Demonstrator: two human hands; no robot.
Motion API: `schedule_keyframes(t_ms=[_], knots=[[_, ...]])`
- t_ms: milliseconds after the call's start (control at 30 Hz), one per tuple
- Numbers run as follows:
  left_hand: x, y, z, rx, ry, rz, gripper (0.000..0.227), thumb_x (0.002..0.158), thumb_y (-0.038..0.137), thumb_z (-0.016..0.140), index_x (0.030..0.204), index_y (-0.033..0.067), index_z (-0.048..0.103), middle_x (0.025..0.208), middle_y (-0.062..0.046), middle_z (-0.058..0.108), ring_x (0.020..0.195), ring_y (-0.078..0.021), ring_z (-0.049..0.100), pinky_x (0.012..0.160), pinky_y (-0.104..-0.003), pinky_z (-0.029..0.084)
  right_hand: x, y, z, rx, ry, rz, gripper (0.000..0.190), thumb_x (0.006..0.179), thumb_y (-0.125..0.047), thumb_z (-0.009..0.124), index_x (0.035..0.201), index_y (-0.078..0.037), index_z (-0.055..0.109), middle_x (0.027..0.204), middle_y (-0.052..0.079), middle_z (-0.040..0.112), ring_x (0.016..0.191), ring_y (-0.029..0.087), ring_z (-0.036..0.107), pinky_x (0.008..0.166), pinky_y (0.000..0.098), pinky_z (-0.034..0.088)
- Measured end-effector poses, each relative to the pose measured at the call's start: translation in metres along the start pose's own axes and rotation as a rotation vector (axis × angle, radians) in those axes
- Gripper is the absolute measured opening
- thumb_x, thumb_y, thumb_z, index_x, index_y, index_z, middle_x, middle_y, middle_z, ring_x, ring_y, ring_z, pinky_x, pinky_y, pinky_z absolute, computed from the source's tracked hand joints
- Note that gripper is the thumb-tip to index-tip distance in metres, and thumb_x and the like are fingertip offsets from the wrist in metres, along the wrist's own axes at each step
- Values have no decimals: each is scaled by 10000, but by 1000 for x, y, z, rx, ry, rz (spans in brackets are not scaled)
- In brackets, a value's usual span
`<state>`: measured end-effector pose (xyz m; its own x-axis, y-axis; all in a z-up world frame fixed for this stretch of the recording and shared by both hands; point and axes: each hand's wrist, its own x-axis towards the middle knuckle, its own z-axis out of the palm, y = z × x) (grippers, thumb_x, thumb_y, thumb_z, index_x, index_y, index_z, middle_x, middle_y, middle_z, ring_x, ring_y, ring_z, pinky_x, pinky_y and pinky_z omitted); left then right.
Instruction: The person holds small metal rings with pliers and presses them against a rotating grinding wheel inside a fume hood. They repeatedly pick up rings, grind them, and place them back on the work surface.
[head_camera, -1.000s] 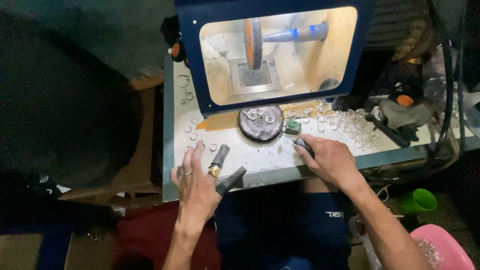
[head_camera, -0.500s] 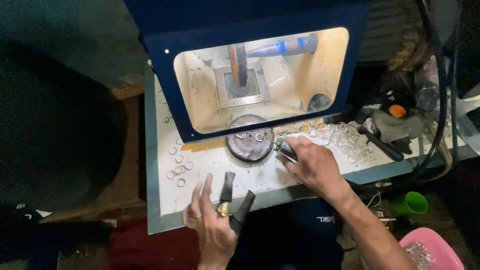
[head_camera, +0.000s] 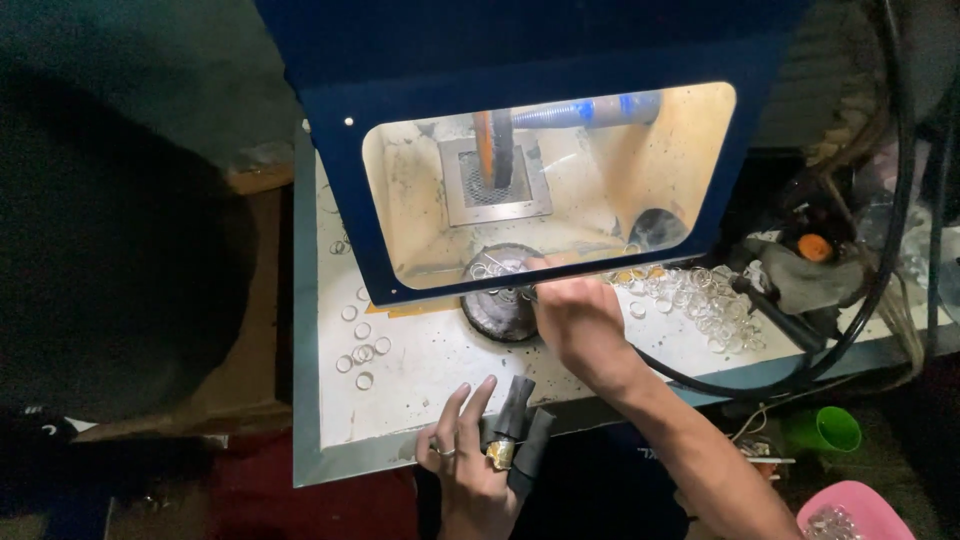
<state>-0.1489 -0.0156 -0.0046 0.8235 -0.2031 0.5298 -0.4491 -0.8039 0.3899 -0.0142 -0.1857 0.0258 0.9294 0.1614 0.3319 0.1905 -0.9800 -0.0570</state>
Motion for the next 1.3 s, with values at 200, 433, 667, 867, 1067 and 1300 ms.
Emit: schedule_keyframes(t_ms=[200,433,667,867,1067,1300], knots=[[6,-2,7,14,27,-46,526,912,324,728,1278,-28,591,1435,-58,583,1366,-276,472,960,-489,337,-15,1,20,-11,-169,8,194,862,47,450,794,-89,571,681,118,619,532,285,568,479,425,476],[21,-9,9,83,96,-3,361,851,294,764,1099,38,703,1349,-74,644,1261,-298,586,973,-462,287,-8,-5,-25,233,-351,160,270,911,-225,672,1142,-92,628,1019,152,670,849,403,675,728,525,563],[37,-12,2,7,103,-59,147,662,111,656,768,18,614,1271,-98,665,1235,-313,590,862,-479,298,-13,-3,-38,391,-360,165,194,963,-265,665,1022,-99,585,901,96,698,731,314,675,649,473,565],[46,-18,10,-2,24,-74,328,722,177,808,926,-57,701,1316,-123,625,1251,-333,567,925,-530,361,-10,-1,-50,426,-403,238,181,953,-277,672,1067,-154,604,918,79,755,761,312,727,710,475,599],[58,-32,21,18,-2,-10,546,738,229,889,1182,-19,691,1333,-89,623,1250,-307,582,982,-504,324,-14,3,-44,446,-395,222,203,977,-315,668,1035,-164,545,747,104,718,634,309,704,623,462,600],[84,-42,34,-111,-121,-90,614,598,-89,858,1179,14,688,1213,-78,685,1195,-278,603,1003,-429,368,-5,2,-45,583,-481,258,171,937,-232,665,1073,-161,591,849,92,758,785,312,735,735,447,583]])
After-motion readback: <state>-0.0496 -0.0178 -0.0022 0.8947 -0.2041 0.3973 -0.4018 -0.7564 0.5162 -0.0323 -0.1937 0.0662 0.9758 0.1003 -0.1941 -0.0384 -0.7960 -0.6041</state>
